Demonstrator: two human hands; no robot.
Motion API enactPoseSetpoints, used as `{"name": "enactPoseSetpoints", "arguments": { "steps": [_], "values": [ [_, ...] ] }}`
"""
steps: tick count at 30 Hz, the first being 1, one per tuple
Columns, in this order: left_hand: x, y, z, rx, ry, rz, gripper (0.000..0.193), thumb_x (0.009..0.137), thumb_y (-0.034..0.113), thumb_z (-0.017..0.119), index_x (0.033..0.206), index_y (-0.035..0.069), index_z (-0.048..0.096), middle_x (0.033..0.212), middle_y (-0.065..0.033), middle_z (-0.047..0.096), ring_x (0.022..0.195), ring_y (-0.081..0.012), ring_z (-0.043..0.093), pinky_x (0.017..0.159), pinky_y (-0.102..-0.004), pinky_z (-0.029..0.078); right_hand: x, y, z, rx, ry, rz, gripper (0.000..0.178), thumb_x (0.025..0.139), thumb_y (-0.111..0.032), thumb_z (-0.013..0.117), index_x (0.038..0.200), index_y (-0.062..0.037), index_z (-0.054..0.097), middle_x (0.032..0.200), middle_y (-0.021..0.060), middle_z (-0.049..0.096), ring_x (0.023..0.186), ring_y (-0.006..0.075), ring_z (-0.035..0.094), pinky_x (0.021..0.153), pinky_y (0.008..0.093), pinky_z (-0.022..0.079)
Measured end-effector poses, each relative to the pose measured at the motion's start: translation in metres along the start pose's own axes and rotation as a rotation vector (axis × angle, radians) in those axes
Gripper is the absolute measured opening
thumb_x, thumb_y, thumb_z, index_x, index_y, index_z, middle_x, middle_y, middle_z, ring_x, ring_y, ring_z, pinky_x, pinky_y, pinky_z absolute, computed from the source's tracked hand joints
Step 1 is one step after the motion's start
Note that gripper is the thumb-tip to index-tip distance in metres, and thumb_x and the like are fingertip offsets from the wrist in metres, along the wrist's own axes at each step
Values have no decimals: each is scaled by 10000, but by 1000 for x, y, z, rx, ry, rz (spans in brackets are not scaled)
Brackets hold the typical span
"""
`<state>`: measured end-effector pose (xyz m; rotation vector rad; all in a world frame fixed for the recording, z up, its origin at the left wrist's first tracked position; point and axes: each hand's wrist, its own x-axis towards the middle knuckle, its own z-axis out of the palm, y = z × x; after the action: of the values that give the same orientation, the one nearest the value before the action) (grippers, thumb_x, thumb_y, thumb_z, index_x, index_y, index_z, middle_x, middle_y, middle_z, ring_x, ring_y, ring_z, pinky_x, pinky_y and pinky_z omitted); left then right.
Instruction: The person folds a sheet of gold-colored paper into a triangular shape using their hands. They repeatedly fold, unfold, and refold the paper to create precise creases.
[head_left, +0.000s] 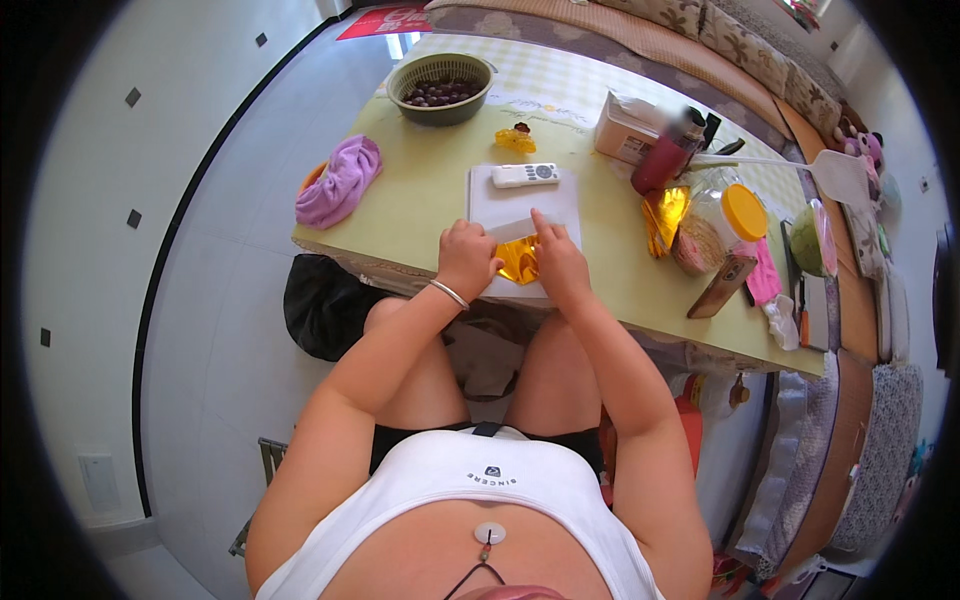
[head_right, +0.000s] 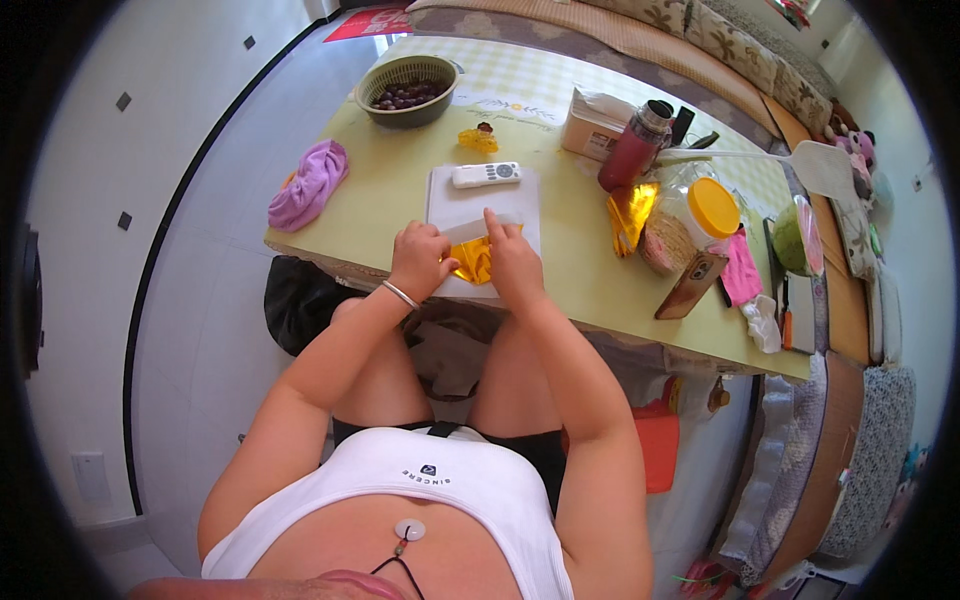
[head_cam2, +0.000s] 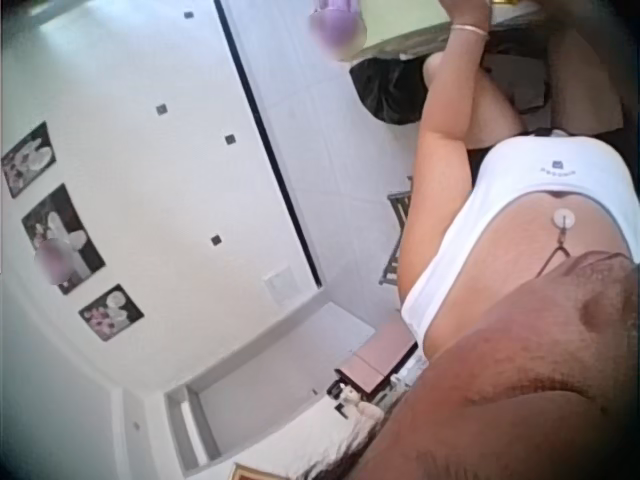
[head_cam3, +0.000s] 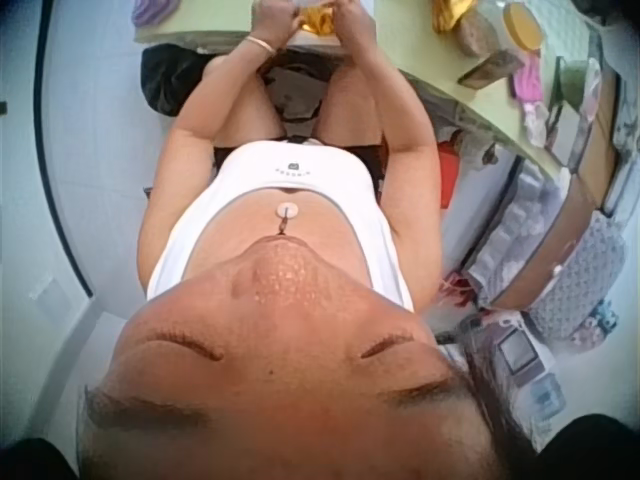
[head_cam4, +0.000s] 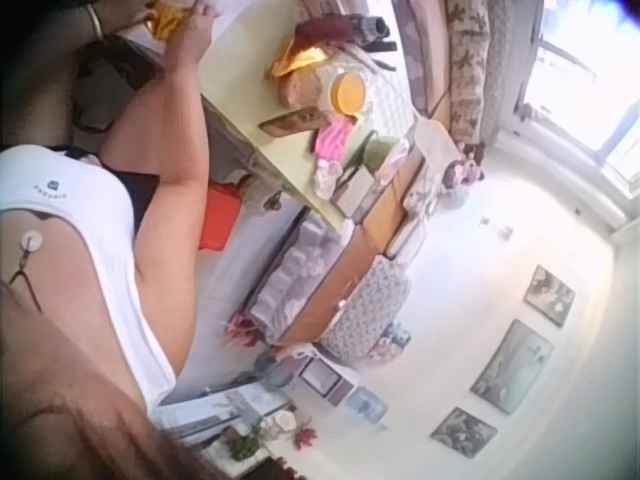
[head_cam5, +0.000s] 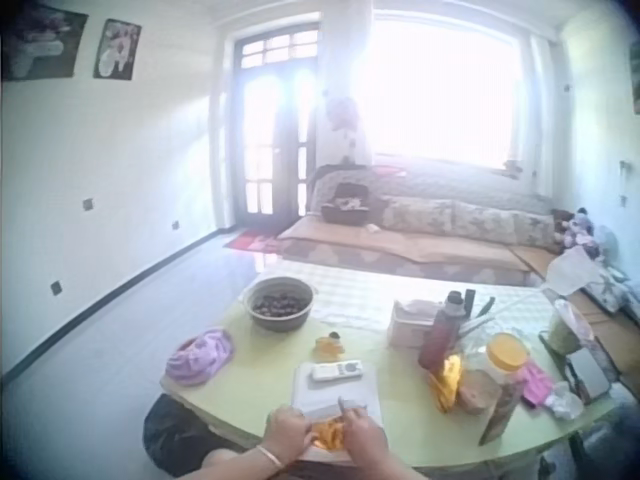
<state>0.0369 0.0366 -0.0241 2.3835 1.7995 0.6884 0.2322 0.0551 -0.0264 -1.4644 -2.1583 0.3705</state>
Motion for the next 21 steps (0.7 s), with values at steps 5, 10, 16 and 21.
{"name": "enactPoseSetpoints", "arguments": {
  "steps": [5, 10, 16, 21],
  "values": [
    [12, 4, 12, 108, 241, 29, 475, 676, 240, 848, 1066, 55, 651, 938, -110, 655, 985, -324, 578, 989, -471, 398, 22, 24, -1, -120, 94, -114, 653, 861, -1, 567, 1490, -147, 470, 1222, 102, 603, 1123, 298, 611, 881, 418, 541],
    [23, 9, 9, 159, -53, 15, 345, 726, 149, 777, 1037, 57, 657, 971, -115, 629, 1005, -328, 580, 918, -452, 465, 42, 23, -12, -350, 91, -501, 518, 864, -71, 588, 1379, -113, 559, 1225, 68, 636, 1207, 268, 584, 1136, 435, 381],
    [3, 26, 26, 201, 14, 92, 144, 807, 82, 640, 932, 17, 663, 901, -104, 604, 904, -288, 607, 740, -417, 544, 34, 32, -15, -383, -283, -523, 368, 894, -137, 597, 1259, -97, 619, 1324, 53, 638, 1318, 234, 541, 1206, 467, 299],
    [-18, 23, 36, 217, 163, 143, 248, 830, 76, 598, 1042, -28, 672, 1052, -155, 658, 988, -311, 640, 830, -411, 555, 9, 57, -5, -314, -114, -437, 406, 961, -206, 578, 1358, -123, 580, 1441, 43, 576, 1384, 223, 495, 1213, 475, 280]
  ]
}}
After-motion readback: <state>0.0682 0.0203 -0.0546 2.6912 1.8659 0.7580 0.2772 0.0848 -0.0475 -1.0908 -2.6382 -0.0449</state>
